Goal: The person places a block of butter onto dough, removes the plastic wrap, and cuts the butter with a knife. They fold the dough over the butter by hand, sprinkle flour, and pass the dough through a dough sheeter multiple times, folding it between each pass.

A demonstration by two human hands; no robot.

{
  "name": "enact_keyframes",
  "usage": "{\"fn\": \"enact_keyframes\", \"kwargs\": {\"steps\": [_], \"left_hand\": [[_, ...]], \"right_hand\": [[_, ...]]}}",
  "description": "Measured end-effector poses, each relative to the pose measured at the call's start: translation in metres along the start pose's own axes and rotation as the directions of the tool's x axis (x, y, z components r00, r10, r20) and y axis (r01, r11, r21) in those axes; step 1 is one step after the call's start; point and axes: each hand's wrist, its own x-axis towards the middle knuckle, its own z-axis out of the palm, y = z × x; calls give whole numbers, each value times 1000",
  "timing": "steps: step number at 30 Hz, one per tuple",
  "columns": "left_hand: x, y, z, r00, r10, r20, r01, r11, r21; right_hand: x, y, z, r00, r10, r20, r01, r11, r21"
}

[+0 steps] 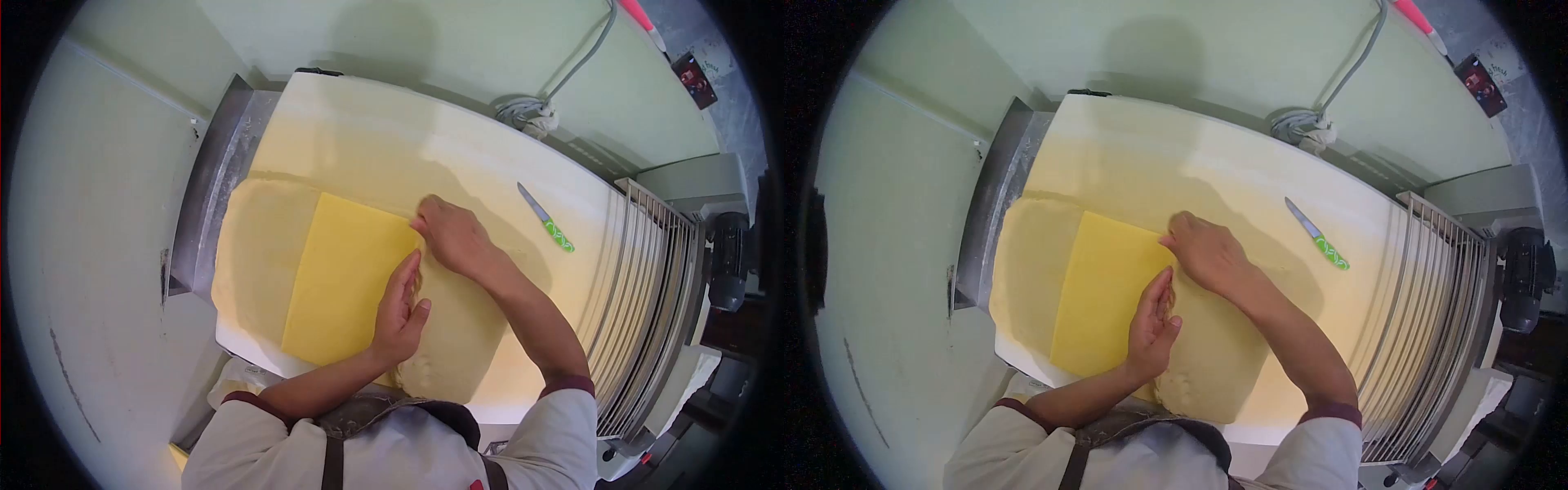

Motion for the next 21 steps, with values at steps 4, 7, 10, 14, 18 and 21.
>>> {"fn": "enact_keyframes", "kwargs": {"steps": [4,7,10,14,18,21], "left_hand": [[9,16,0,992,51,112,-106,815,570],[17,30,-8,984,33,176,-158,622,767],[36,34,-33,974,86,209,-222,532,817],[119,29,-55,953,80,292,-274,640,718],[189,32,-64,651,-520,553,-118,650,750],[198,30,-65,544,-556,628,-195,645,739]], "right_hand": [[19,-2,3,986,155,60,-161,982,101],[12,14,5,986,126,-107,-83,936,343],[-8,35,-8,992,93,-90,-50,919,392],[-12,47,-13,973,135,188,-200,901,385],[-2,54,-8,944,171,283,-290,841,456],[9,43,-21,913,102,396,-288,847,447]]}}
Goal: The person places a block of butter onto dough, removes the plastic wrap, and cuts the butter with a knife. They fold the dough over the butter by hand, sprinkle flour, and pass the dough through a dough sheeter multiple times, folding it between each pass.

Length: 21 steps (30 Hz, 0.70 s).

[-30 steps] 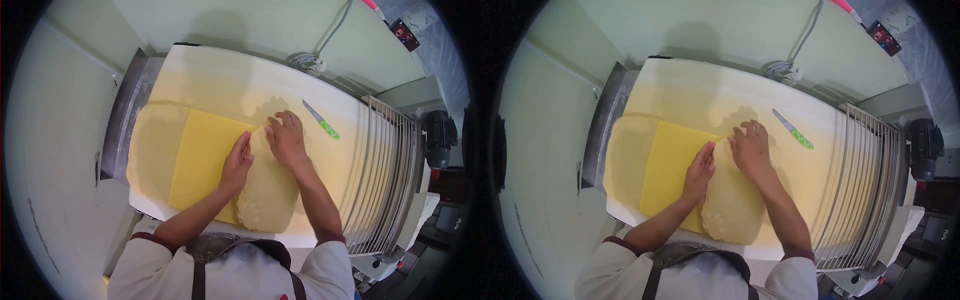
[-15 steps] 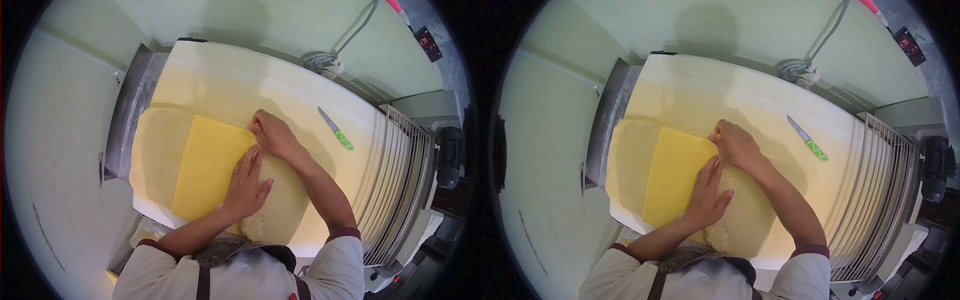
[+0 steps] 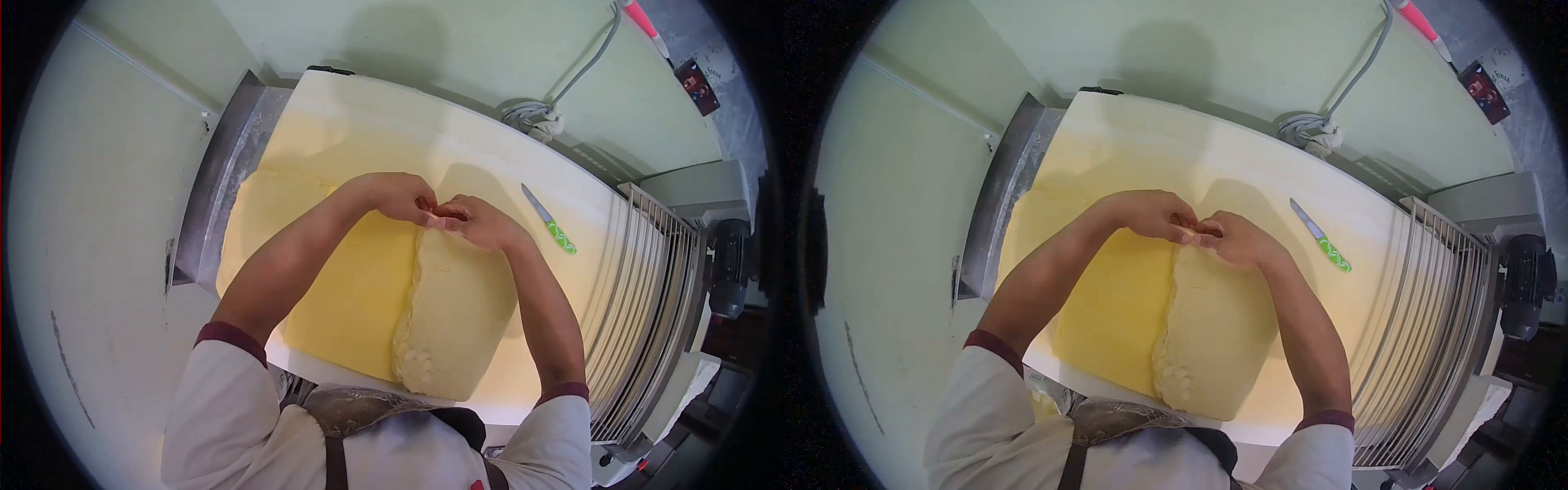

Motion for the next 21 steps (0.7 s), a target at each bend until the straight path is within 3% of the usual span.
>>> {"fn": "enact_keyframes", "kwargs": {"steps": [6,9,12,15,18,21], "left_hand": [[-6,8,7,989,-78,-122,74,997,-33],[0,3,10,981,-136,-139,122,987,-102],[2,-2,10,979,-97,-180,72,988,-140],[14,-16,28,931,7,-364,-127,943,-307],[21,8,25,973,-124,-196,90,980,-175],[22,12,23,961,-132,-244,115,990,-86]], "right_hand": [[-1,-4,2,997,72,-26,-70,994,85],[1,12,4,994,35,-108,-13,979,203],[-3,27,-3,987,21,-159,13,978,209],[-2,26,-6,983,122,-134,-104,985,134],[-7,11,-9,962,226,-153,-210,971,113],[-16,38,-13,986,25,-166,-6,994,110]]}}
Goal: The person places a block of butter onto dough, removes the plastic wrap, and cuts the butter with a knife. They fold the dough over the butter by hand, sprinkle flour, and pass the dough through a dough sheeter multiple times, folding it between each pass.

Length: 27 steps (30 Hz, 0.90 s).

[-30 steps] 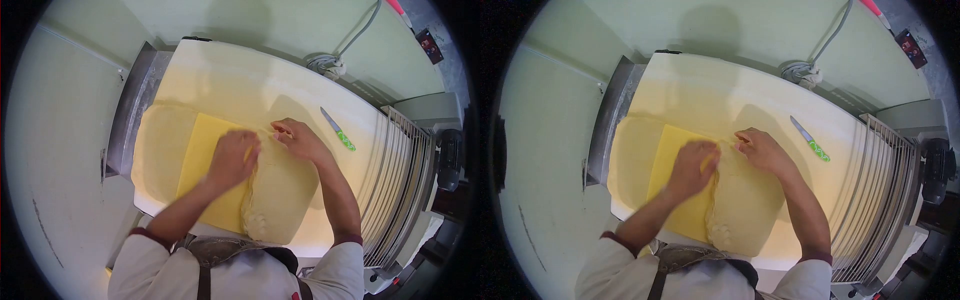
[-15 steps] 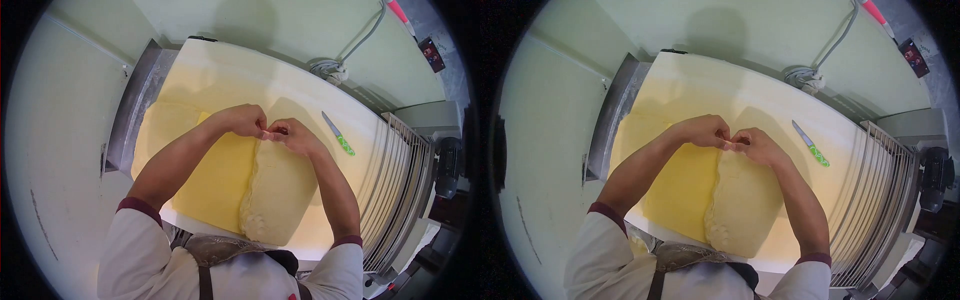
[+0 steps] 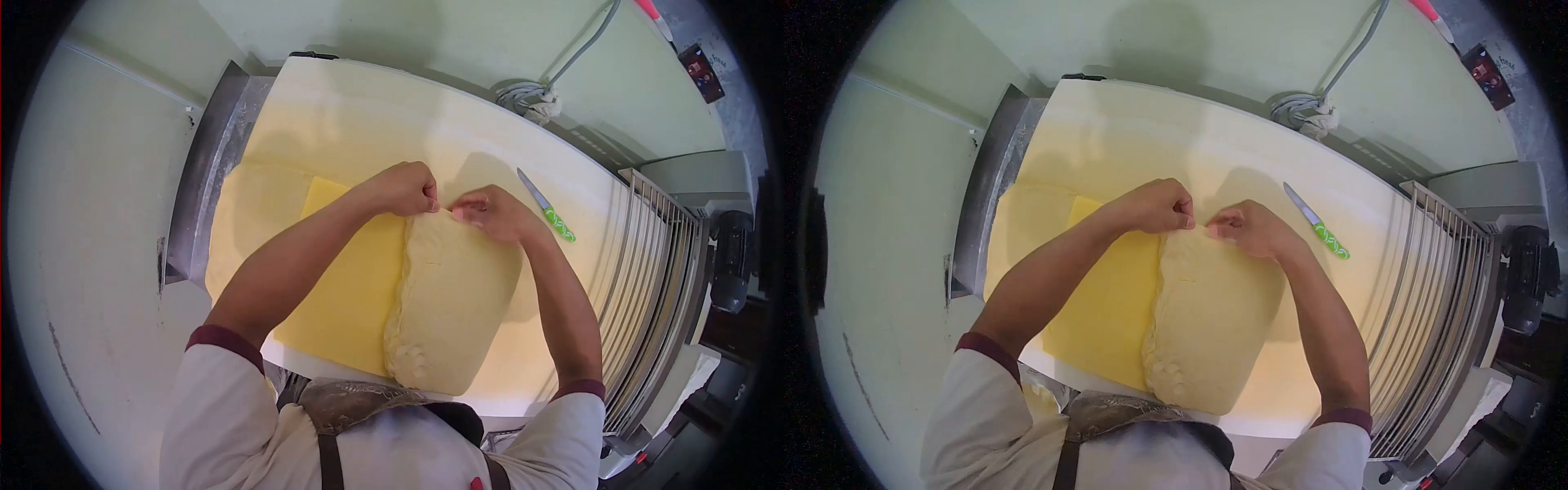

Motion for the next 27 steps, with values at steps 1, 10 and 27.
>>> {"fn": "enact_keyframes", "kwargs": {"steps": [1,10,27], "left_hand": [[2,-2,0,1000,15,23,-14,1000,-15],[33,16,21,984,143,102,-146,989,22],[47,39,45,990,90,112,-84,995,-58]], "right_hand": [[-2,-3,-1,999,51,-3,-51,998,-40],[-24,12,-15,996,91,15,-89,992,-91],[-59,28,-42,967,250,-54,-254,963,-93]]}}
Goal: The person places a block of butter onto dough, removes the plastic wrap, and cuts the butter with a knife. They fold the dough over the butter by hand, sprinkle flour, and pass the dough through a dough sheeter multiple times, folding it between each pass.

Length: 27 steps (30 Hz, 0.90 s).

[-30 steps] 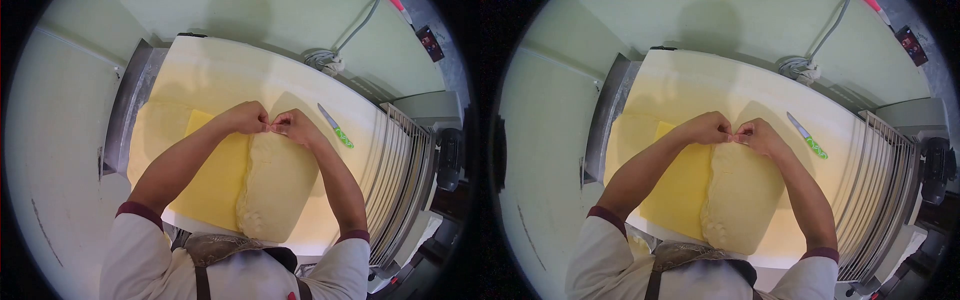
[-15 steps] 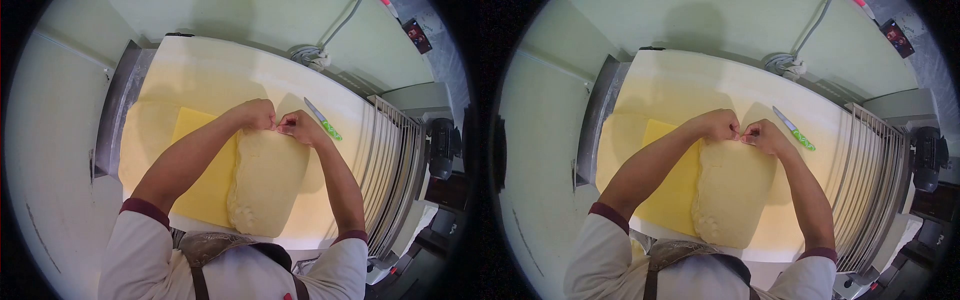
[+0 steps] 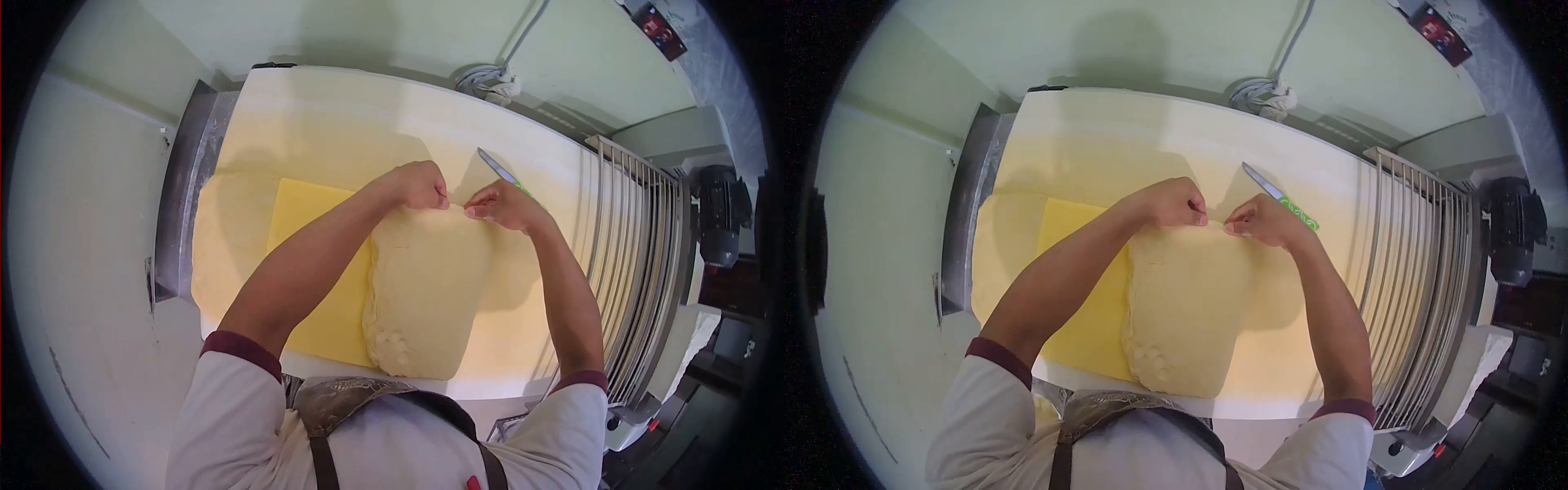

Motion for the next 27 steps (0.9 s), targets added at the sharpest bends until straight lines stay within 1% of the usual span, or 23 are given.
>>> {"fn": "enact_keyframes", "kwargs": {"steps": [3,6,9,11,12,13,14,15,16,18,20,21,22,24,25,26,27], "left_hand": [[0,0,-2,1000,16,26,-17,999,34],[1,1,-4,999,-6,49,3,999,55],[11,-9,0,996,67,54,-62,995,-79],[20,5,11,997,22,80,-9,987,-158],[25,12,14,996,-4,87,21,981,-195],[32,18,21,993,50,108,-37,991,-126],[41,25,30,986,104,133,-96,994,-61],[48,29,36,974,156,162,-158,987,1],[49,34,38,977,144,156,-150,988,28],[51,43,44,983,116,144,-128,989,77],[55,40,48,984,148,101,-158,982,102],[57,38,48,983,163,80,-172,978,118],[56,40,48,992,106,68,-110,993,50],[51,46,51,998,-24,53,28,996,-90],[51,52,52,999,12,43,-12,1000,-9],[53,56,53,998,42,38,-44,997,69],[62,54,56,999,6,42,-11,994,111]], "right_hand": [[3,9,7,993,-60,-99,56,997,-43],[-4,17,7,972,-75,-221,75,997,-11],[-4,37,-3,990,-54,-126,44,996,-82],[-2,50,13,957,-94,-273,115,991,64],[-1,55,19,932,-112,-345,164,978,127],[-12,55,22,875,-76,-478,162,977,141],[-25,56,29,794,-35,-608,272,913,303],[-42,59,38,700,37,-713,394,812,430],[-59,63,51,603,135,-786,521,680,516],[-99,82,82,546,244,-801,533,636,557],[-129,96,126,466,310,-829,574,606,550],[-143,101,149,462,351,-814,548,609,574],[-154,105,168,460,391,-797,520,609,599],[-166,113,204,474,350,-808,565,583,584],[-171,115,220,485,334,-808,585,564,583],[-174,114,229,485,309,-818,590,575,567],[-176,112,233,495,280,-822,590,587,555]]}}
